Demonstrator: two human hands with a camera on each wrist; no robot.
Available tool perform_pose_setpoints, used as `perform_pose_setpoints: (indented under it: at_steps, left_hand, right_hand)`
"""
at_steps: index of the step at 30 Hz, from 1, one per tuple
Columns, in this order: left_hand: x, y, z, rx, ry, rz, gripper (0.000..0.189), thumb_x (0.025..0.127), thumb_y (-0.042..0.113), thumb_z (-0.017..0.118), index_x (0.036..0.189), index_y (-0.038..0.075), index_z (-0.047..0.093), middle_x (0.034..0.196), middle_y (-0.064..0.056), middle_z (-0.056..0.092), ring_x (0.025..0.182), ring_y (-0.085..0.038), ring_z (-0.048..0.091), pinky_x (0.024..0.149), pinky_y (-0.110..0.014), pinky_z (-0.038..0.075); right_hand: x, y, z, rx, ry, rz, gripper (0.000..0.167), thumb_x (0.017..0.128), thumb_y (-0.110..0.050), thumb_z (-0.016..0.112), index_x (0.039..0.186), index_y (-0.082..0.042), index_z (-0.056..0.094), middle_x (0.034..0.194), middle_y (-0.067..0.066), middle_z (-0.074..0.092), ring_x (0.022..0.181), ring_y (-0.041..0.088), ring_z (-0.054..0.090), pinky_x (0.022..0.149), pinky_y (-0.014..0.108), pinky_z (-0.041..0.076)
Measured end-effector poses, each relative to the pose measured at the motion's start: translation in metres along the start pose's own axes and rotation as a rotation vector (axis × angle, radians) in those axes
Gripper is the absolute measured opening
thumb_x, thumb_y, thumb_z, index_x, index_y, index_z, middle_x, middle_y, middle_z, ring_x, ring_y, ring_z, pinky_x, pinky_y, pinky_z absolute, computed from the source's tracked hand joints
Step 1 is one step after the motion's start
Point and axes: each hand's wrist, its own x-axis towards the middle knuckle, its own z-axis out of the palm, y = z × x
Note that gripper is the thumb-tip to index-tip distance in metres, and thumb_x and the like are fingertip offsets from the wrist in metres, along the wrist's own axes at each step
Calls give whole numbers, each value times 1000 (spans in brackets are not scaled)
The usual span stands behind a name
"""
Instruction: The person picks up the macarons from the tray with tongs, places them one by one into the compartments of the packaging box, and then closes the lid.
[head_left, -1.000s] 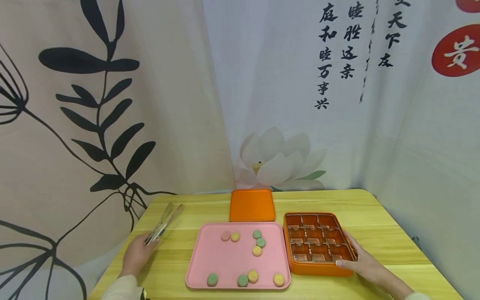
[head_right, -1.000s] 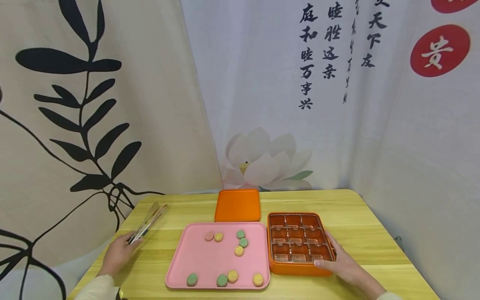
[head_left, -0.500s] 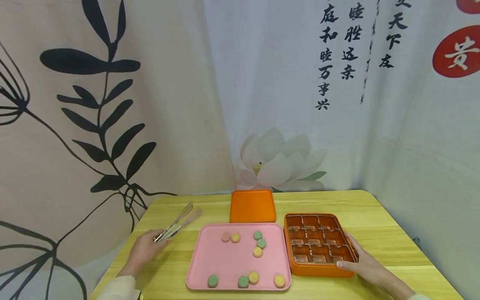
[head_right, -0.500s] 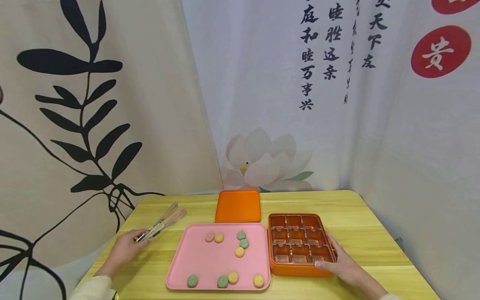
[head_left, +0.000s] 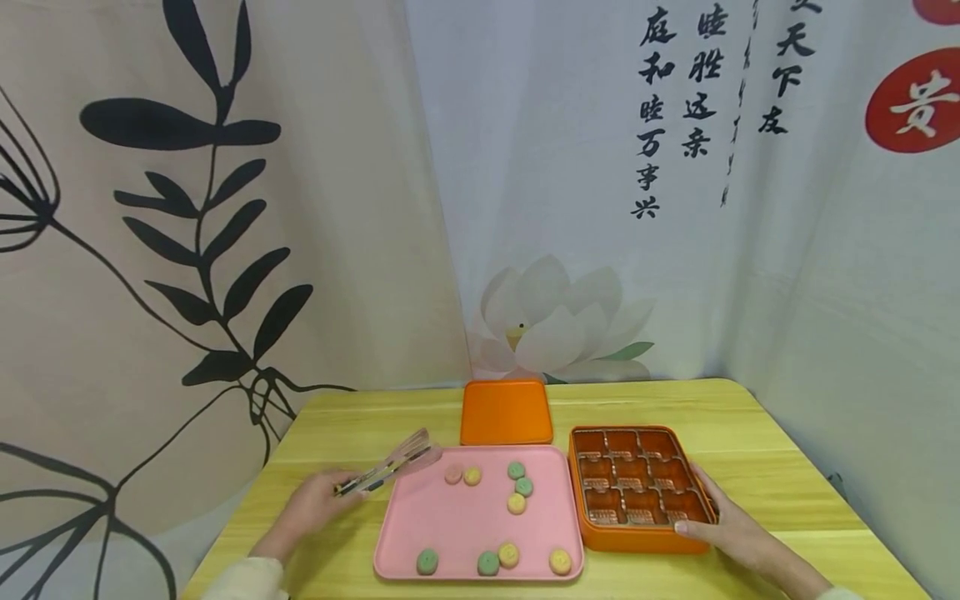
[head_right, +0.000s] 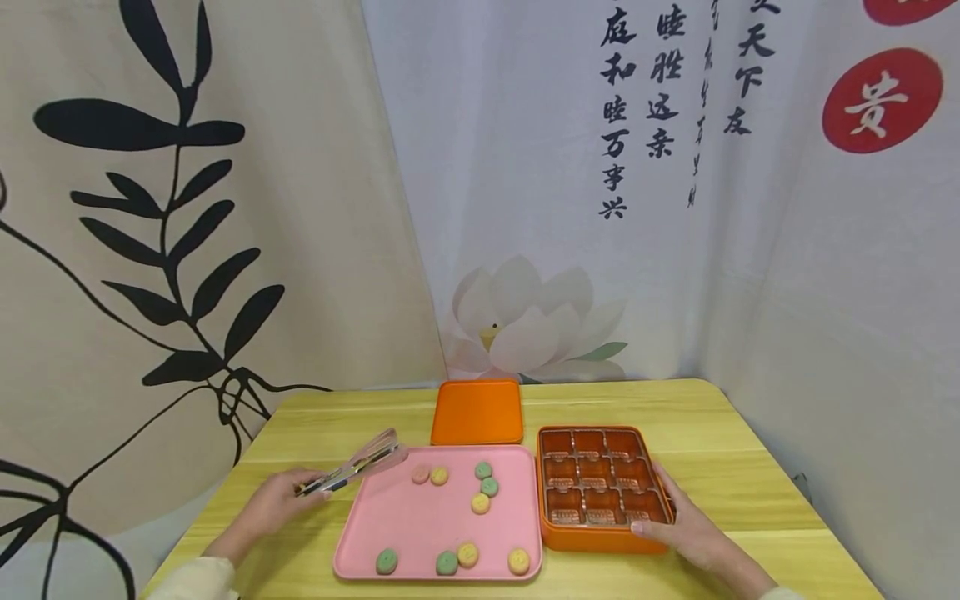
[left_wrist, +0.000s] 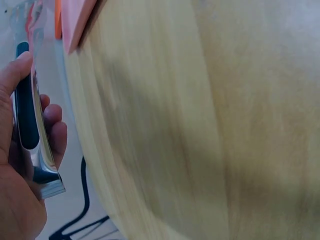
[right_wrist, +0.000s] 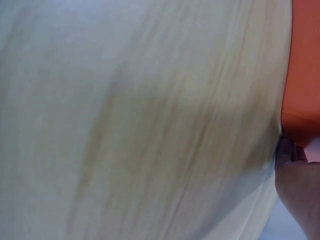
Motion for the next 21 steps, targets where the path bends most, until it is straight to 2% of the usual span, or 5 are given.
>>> perform_pose_setpoints:
  at_steps: [4,10,16,21]
  left_hand:
    - [-1,2,6,-28,-52,79,34,86,31,77,111,8,74,97,-4,68,70,-8,52,57,-26,46]
    - [-2,2,16,-40,-96,145,34,86,31,76,110,7,74,87,4,62,65,-5,49,54,-25,44]
    - [-4,3,25,-2,-94,151,31,86,30,77,109,9,75,81,7,58,64,-4,47,55,-24,43]
    - [-3,5,29,3,-100,111,31,84,31,79,108,11,76,82,8,57,68,-6,47,59,-24,42]
  right_hand:
    - [0,1,0,-13,2,-9,104,94,-26,68,156,-6,-13,154,41,3,133,58,30,103,67,29]
    - [1,0,-1,-32,6,8,104,94,-28,68,156,-6,-13,154,41,1,135,61,22,103,71,25]
    - [0,0,-2,-49,-1,29,103,96,-30,66,156,-6,-14,154,40,-3,137,62,11,101,73,23]
    - [0,-1,0,-2,0,14,102,96,-26,66,157,-6,-13,154,40,0,136,60,23,103,69,26]
